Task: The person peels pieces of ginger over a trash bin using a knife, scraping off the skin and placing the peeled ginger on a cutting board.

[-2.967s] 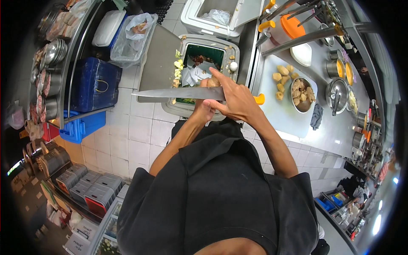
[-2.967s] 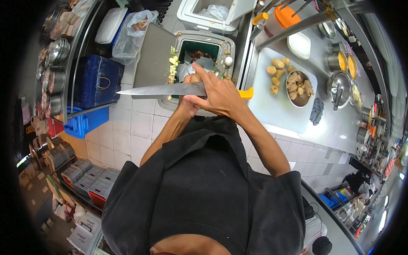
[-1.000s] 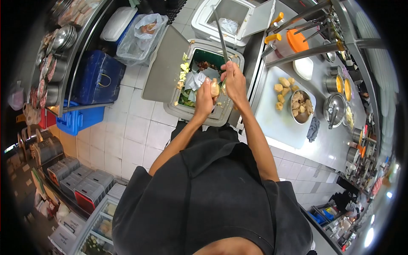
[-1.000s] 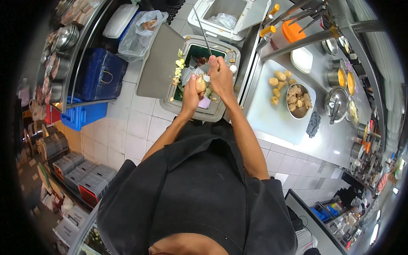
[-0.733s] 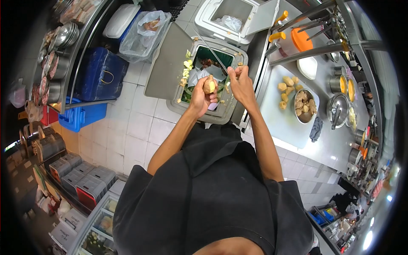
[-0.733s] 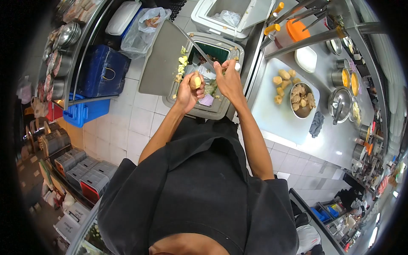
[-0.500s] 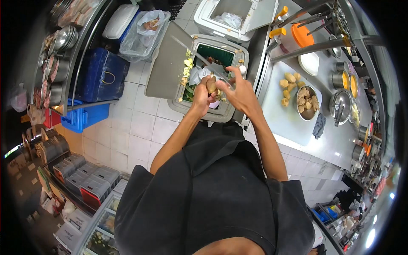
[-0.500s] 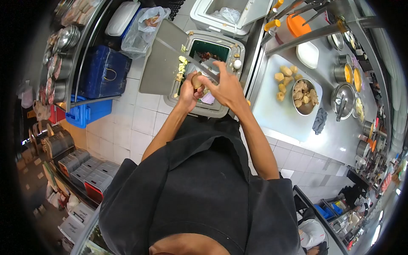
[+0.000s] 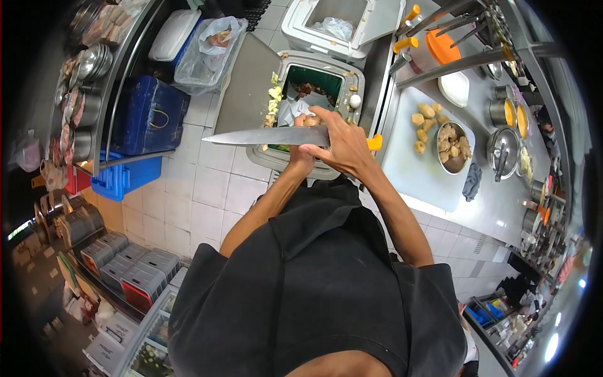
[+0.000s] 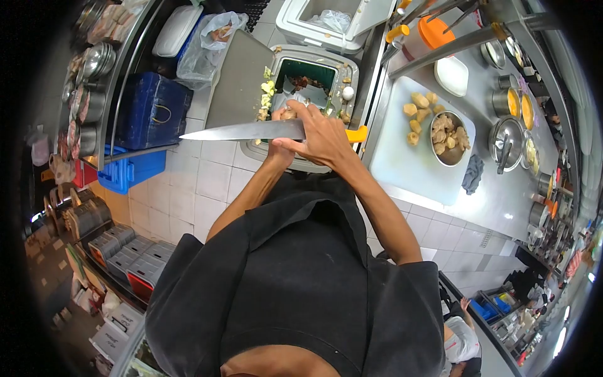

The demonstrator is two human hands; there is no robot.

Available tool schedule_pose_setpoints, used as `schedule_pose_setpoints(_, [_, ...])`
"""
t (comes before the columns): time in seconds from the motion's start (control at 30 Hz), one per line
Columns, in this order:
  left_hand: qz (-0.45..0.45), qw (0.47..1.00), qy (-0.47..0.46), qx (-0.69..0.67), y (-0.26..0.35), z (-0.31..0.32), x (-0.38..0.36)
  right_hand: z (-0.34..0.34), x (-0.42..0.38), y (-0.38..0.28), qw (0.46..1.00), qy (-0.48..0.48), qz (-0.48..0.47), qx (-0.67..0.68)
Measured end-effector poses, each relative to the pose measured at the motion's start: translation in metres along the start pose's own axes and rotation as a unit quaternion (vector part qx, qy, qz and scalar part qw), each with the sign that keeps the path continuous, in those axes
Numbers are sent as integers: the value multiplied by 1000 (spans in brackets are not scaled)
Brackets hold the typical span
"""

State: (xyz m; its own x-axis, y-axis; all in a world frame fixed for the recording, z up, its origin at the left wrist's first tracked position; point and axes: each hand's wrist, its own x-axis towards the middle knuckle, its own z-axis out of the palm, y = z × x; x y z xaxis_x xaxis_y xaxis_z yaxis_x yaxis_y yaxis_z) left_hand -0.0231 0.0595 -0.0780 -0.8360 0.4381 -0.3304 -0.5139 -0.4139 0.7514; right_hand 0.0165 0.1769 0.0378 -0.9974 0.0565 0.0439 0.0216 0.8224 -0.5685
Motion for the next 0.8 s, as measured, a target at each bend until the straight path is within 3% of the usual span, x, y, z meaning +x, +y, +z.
schedule_pose_setpoints(0.03, [65, 997, 4, 48, -4, 0, -1, 1, 1, 0, 1000, 3, -6, 6])
schedule_pose_setpoints(0.17, [116, 980, 28, 157, -1, -7, 8, 4, 6, 2, 997, 55, -32, 39])
schedule_pose_setpoints(0.23, [245, 874, 34, 418, 11, -5, 7, -6, 7, -5, 999, 21, -7, 40])
schedule_pose_setpoints(0.47, [273, 887, 44, 370, 19, 10, 6, -5, 10, -7, 999, 13, 14, 32])
schedule_pose_setpoints(0.53, [370, 816, 81, 437, 18, 13, 10, 0, 11, -10, 998, 47, 28, 24])
schedule_pose_setpoints(0.57, [370, 816, 82, 436, 18, 14, 11, 1, 13, -12, 998, 47, 28, 23])
schedule_pose_setpoints(0.63, [318, 886, 55, 333, 25, 20, 11, 3, 15, -15, 996, 67, 47, 46])
schedule_pose_setpoints(0.77, [363, 835, 19, 414, 37, 17, 15, 7, 18, 8, 996, 78, -4, 40])
schedule_pose_setpoints(0.8, [192, 911, 18, 365, 36, 18, 7, 7, 21, 11, 996, 85, 9, 15])
